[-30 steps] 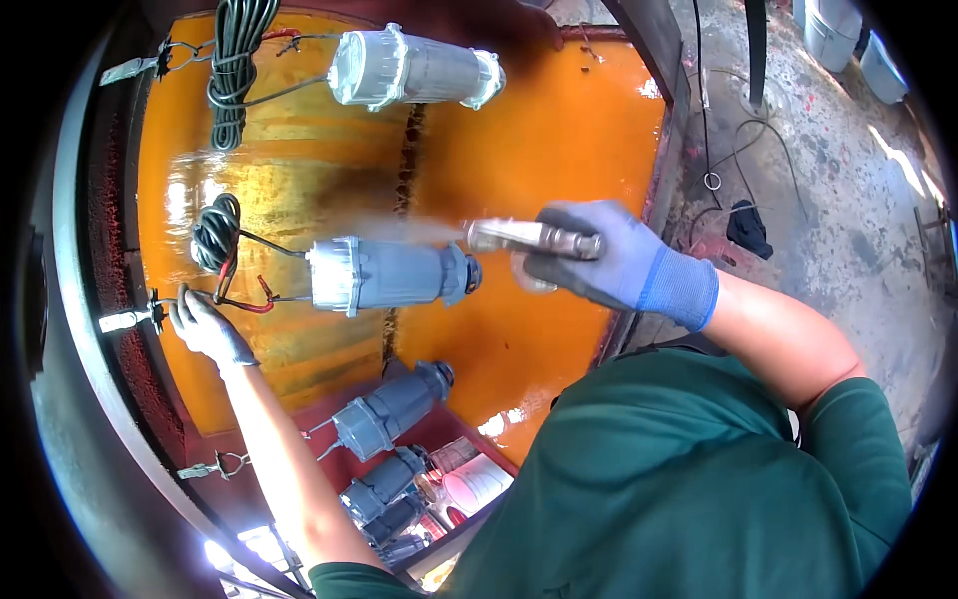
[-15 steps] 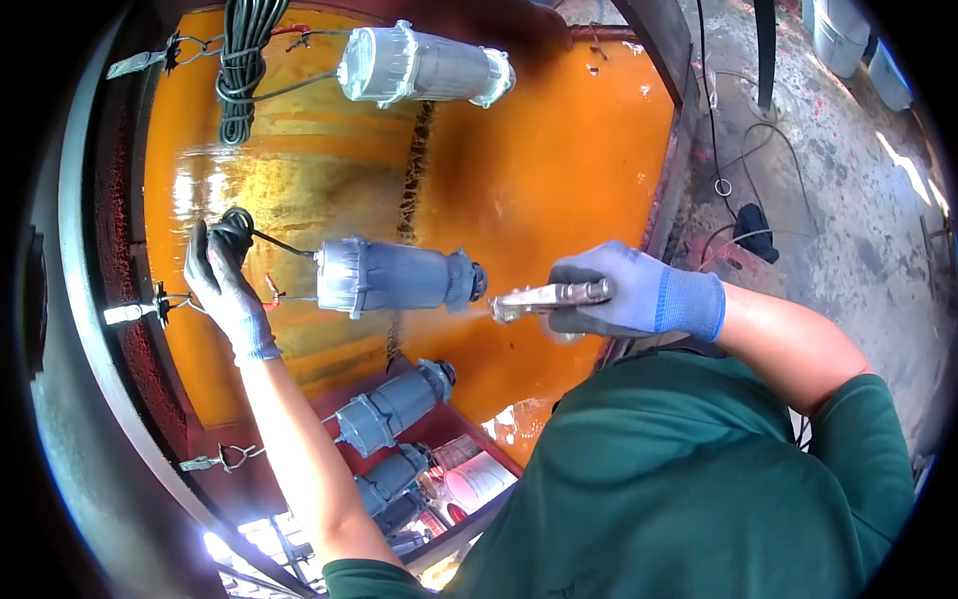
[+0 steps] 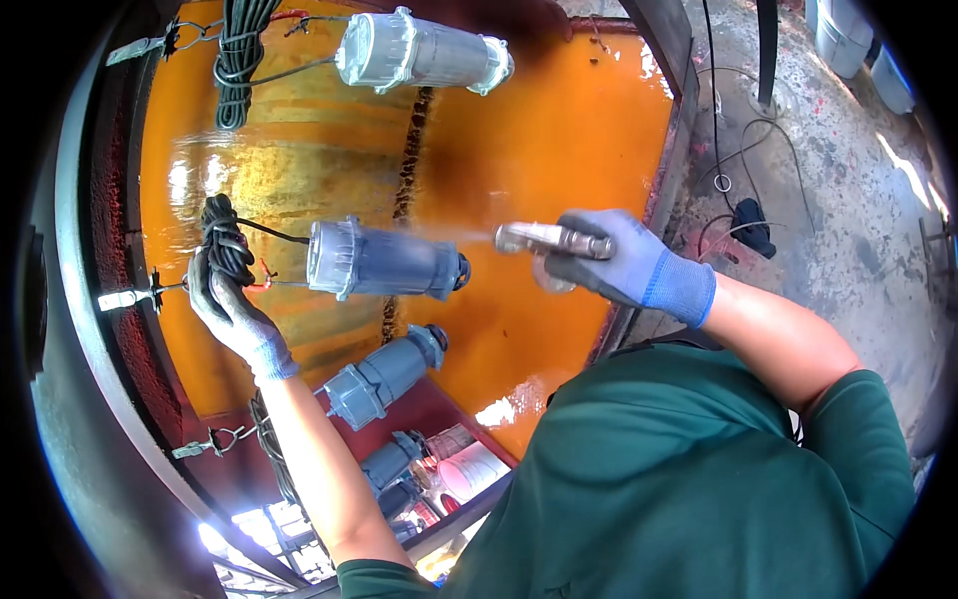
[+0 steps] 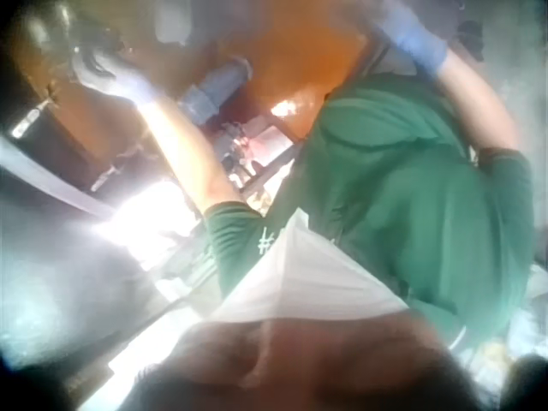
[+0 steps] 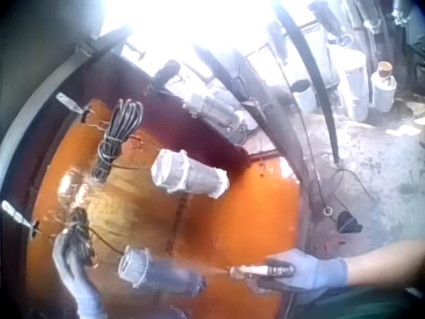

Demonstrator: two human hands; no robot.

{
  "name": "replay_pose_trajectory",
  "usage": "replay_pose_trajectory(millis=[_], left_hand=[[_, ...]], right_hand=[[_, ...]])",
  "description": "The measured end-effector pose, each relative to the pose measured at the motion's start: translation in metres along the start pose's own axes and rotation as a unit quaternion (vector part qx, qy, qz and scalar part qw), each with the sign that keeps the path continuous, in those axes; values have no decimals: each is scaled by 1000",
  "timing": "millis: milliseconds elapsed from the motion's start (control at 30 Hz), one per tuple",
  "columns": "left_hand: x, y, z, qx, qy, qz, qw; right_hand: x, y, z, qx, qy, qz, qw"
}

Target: The person spray paints hanging parts using a spray gun while rotating them by hand, then presses buttons on a control panel to advance the overhead conveyor track before spray painting more parts.

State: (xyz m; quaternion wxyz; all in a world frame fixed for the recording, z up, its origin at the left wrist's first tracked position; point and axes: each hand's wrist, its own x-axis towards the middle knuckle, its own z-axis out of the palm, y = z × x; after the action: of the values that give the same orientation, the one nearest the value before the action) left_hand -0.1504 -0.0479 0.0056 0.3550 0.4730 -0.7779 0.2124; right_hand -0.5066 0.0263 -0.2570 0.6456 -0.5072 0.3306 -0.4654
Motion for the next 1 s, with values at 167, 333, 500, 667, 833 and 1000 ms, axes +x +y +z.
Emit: replay_pose_trajectory(millis=[167, 333, 500, 667, 833, 1000], left_hand=[[-11, 8, -5, -16, 21, -16, 1000], [-23, 2, -9, -19, 41, -51, 998], [-30, 5, -14, -65, 51, -74, 994], [-37, 2, -19, -95, 65, -112, 987], [-45, 4, -28, -47, 68, -123, 989], [-54, 2, -40, -38, 78, -111, 990]], right_hand=[[-9, 8, 0, -73, -79, -38, 993], [-5, 19, 8, -69, 54, 40, 995], [-15, 41, 2, -89, -76, -15, 993], [-7, 36, 4, -84, 50, 130, 987], [-10, 57, -4, -106, -97, -38, 989], [-7, 56, -2, -94, 28, 81, 992]])
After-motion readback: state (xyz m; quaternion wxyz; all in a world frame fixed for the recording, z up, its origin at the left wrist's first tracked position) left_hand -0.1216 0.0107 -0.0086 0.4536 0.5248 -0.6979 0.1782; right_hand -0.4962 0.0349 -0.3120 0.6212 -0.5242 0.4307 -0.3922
